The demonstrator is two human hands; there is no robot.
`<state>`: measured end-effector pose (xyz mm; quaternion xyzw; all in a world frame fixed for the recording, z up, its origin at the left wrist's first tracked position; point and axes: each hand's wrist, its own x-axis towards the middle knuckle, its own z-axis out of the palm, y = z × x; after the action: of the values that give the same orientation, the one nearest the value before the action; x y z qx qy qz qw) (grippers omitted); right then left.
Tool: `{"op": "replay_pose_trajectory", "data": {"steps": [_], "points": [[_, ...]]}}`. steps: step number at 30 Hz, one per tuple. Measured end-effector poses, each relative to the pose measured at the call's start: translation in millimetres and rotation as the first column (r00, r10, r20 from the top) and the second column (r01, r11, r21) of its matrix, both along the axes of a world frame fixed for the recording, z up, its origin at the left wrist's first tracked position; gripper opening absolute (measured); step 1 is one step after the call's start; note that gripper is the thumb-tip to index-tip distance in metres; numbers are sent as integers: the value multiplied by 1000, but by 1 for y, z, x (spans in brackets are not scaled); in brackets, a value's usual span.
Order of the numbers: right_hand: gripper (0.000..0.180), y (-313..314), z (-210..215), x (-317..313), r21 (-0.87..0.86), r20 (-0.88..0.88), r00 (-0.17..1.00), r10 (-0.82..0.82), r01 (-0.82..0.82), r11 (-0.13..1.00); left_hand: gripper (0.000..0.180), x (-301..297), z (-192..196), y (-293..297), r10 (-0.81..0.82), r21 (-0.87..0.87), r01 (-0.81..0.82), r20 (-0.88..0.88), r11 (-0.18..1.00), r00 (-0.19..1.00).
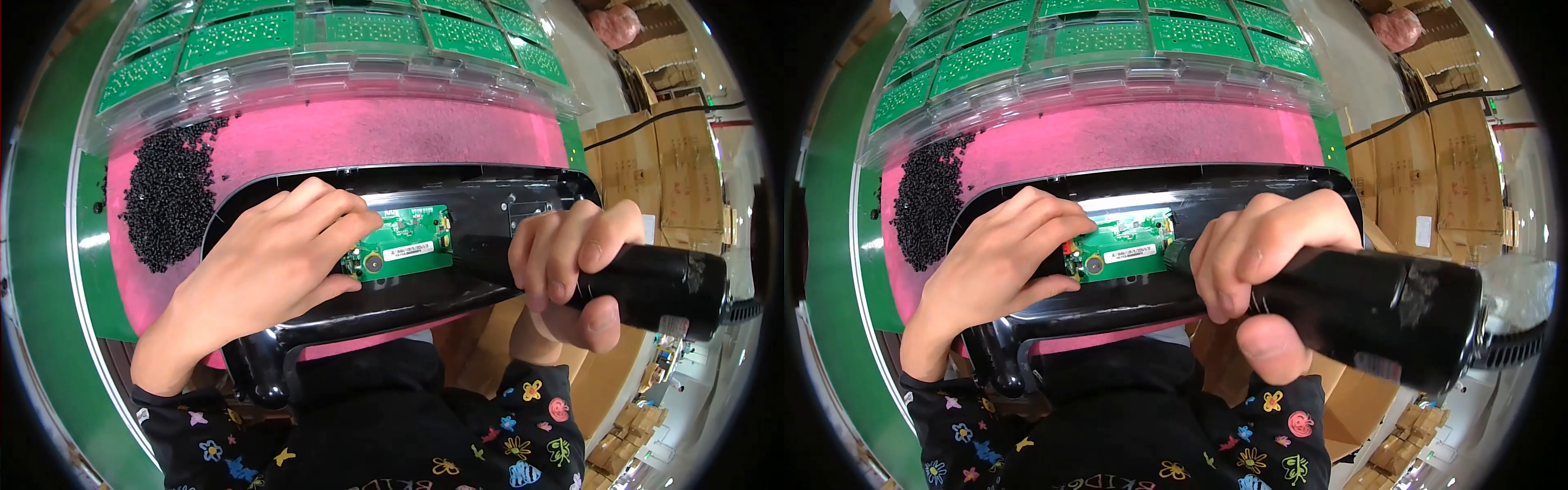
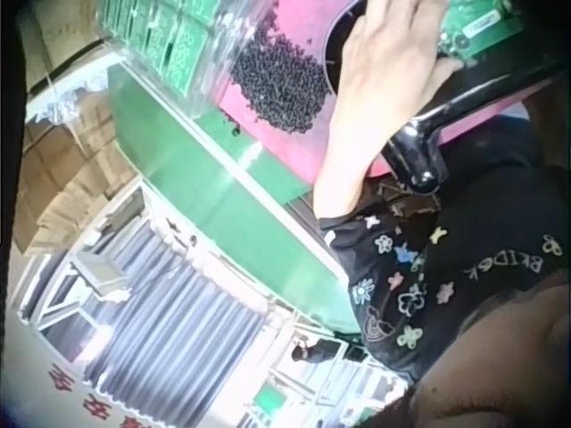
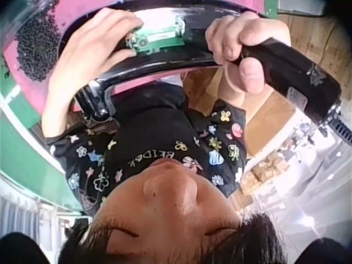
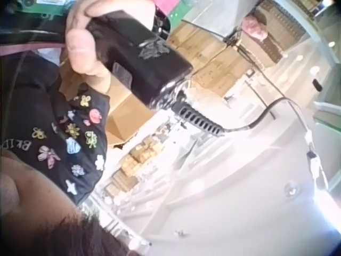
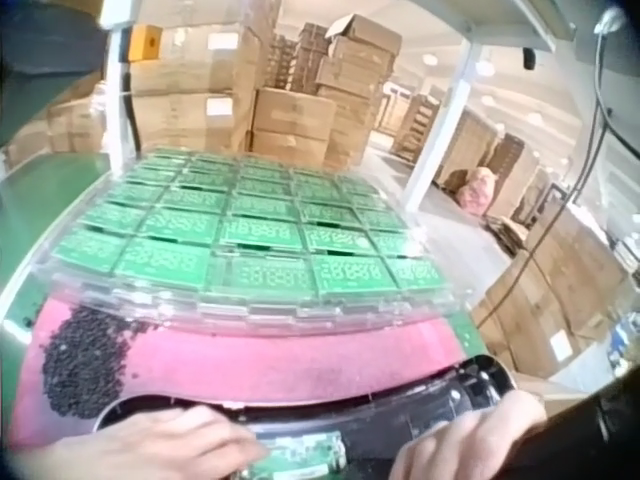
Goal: Assembling electronic components into plastic housings using an electric screwdriver.
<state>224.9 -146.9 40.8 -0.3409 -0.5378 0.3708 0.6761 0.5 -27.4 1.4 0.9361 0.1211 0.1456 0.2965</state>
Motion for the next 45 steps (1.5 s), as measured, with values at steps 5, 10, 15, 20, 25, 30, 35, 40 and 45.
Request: {"op": "replay_pose_trajectory", "data": {"steps": [5, 10, 15, 20, 25, 30, 35, 40, 45], "points": [[37, 1, 2, -2, -13, 15, 999, 46, -45, 999, 56, 1, 1, 0, -3, 2, 3, -5, 1000, 1000], [33, 24, 3, 22, 23, 183, 855, 485, -497, 868, 52, 0, 3, -2, 16, 15, -16, 12, 1000, 1000], [33, 23, 3, 17, 23, 153, 873, 463, -472, 881, 40, -1, 13, 3, 134, 97, -154, 189, 983, 973], [34, 21, -3, 10, 37, 70, 914, 401, -404, 914, 38, -6, 8, 13, 283, 165, -318, 204, 934, 937], [39, 11, 0, 8, 16, -37, 919, 393, -393, 920, 36, -9, 2, 16, 303, 237, -334, 160, 912, 940], [39, 12, 4, 12, 16, 55, 909, 414, -415, 909, 34, -8, -3, 13, 276, 203, -290, 99, 935, 956], [43, 8, 7, 1, -82, -53, 968, 246, -250, 965, 30, -12, 0, 12, 264, 209, -276, 83, 938, 961], [31, 15, 12, 15, -307, -649, 748, -136, -94, 947, 17, -11, 5, 6, 182, 142, -187, 46, 972, 982], [29, 9, 7, 31, -309, -605, 746, -280, 105, 945, 18, -10, 7, 1, 167, 194, -163, -4, 967, 986]]}}
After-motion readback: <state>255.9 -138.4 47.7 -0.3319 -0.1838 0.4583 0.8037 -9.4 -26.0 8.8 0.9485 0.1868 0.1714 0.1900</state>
